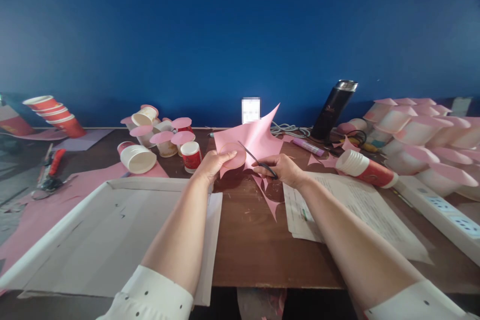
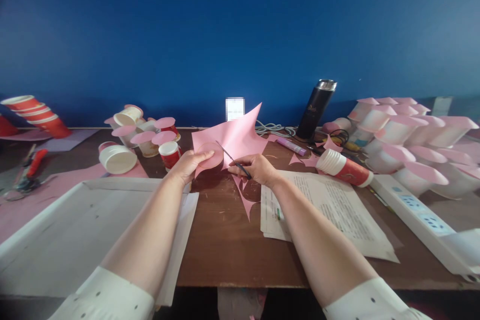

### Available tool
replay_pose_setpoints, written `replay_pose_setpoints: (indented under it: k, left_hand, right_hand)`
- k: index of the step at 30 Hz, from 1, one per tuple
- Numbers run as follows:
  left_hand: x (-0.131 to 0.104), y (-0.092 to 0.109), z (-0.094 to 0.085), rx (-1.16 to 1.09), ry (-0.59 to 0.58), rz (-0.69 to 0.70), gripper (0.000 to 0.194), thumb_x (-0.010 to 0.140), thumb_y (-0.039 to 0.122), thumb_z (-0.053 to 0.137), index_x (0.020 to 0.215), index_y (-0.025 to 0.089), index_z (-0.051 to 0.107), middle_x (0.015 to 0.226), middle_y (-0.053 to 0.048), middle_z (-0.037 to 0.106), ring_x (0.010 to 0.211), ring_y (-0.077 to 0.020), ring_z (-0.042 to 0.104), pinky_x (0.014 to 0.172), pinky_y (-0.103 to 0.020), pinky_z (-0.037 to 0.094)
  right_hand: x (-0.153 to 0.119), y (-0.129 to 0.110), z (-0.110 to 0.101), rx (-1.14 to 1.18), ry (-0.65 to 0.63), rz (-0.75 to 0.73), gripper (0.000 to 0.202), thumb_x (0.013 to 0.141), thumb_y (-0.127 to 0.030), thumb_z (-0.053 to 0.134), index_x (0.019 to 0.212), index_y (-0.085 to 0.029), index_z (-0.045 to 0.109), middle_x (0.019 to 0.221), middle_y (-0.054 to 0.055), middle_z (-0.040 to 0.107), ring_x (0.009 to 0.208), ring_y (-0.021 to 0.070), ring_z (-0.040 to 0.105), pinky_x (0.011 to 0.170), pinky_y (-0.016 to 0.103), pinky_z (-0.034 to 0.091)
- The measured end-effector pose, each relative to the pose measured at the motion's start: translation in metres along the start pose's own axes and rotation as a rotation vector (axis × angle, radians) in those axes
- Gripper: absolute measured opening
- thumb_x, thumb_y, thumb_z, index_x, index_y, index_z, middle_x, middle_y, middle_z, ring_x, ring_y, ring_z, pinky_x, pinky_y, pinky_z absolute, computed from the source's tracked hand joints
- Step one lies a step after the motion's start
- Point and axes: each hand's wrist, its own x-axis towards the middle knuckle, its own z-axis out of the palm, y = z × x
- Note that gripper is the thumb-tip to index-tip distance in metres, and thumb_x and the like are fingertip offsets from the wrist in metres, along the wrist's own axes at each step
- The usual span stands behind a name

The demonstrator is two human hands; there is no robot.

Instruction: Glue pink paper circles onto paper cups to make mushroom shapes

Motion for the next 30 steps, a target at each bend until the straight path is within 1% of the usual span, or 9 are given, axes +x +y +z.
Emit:
replay_pose_setpoints:
  k: [5, 9, 15, 18, 25, 30]
  left_hand:
    - [-0.0014, -0.0013, -0.0012, 0.124, -0.015, 0.028, 0.053, 0.055, 0.046, 0.08, 0.089, 0.007, 0.071, 0.085, -0.016, 0.072, 0.077, -0.027, 0.067, 0.067, -0.033, 0.051]
    - [-0.0027, -0.0004, -0.0015, 0.164, -0.05, 0.023, 0.053, 0.057, 0.048, 0.079, 0.09, 0.007, 0.071, 0.087, -0.017, 0.072, 0.079, -0.0286, 0.067, 0.067, -0.034, 0.051]
    - [-0.0032, 0.0013, -0.0017, 0.142, -0.06, 0.01, 0.052, 0.056, 0.046, 0.08, 0.089, 0.007, 0.071, 0.087, -0.016, 0.072, 0.079, -0.0283, 0.068, 0.069, -0.034, 0.052]
    - [-0.0036, 0.0012, -0.0012, 0.124, -0.064, 0.014, 0.052, 0.056, 0.045, 0.081, 0.09, 0.007, 0.071, 0.089, -0.017, 0.072, 0.08, -0.0282, 0.068, 0.07, -0.034, 0.052]
    - [-0.0023, 0.0008, -0.0003, 0.054, -0.09, 0.004, 0.049, 0.057, 0.041, 0.081, 0.09, 0.007, 0.071, 0.089, -0.017, 0.072, 0.079, -0.0269, 0.068, 0.071, -0.034, 0.052]
    - [-0.0021, 0.001, -0.0005, 0.038, -0.081, 0.006, 0.049, 0.057, 0.04, 0.081, 0.092, 0.007, 0.07, 0.09, -0.016, 0.072, 0.082, -0.0265, 0.068, 0.074, -0.034, 0.052]
  right_hand:
    - [-0.0007, -0.0015, 0.0019, -0.003, 0.001, 0.014, 0.05, 0.061, -0.05, 0.077, 0.096, -0.015, 0.073, 0.062, 0.0, 0.062, 0.047, 0.0082, 0.054, 0.044, 0.02, 0.038]
    - [-0.0014, -0.0029, 0.0021, -0.01, 0.02, 0.027, 0.051, 0.06, -0.049, 0.078, 0.098, -0.015, 0.073, 0.061, 0.0, 0.061, 0.048, 0.0084, 0.054, 0.045, 0.02, 0.039]
    - [-0.0016, -0.0033, 0.0009, -0.017, 0.012, 0.025, 0.052, 0.062, -0.05, 0.077, 0.1, -0.015, 0.073, 0.06, 0.0, 0.061, 0.045, 0.0073, 0.051, 0.043, 0.02, 0.037]
    - [-0.0016, -0.0033, -0.0001, -0.018, 0.005, 0.026, 0.052, 0.061, -0.049, 0.077, 0.1, -0.015, 0.073, 0.06, 0.0, 0.061, 0.046, 0.0072, 0.051, 0.045, 0.02, 0.038]
    - [-0.0019, -0.0029, -0.0001, 0.027, 0.013, 0.036, 0.05, 0.061, -0.047, 0.078, 0.099, -0.014, 0.074, 0.061, 0.0, 0.06, 0.046, 0.0061, 0.048, 0.044, 0.02, 0.038]
    - [-0.0018, -0.0029, 0.0001, 0.047, 0.001, 0.031, 0.049, 0.06, -0.046, 0.079, 0.097, -0.015, 0.074, 0.06, -0.001, 0.059, 0.046, 0.0054, 0.047, 0.044, 0.02, 0.037]
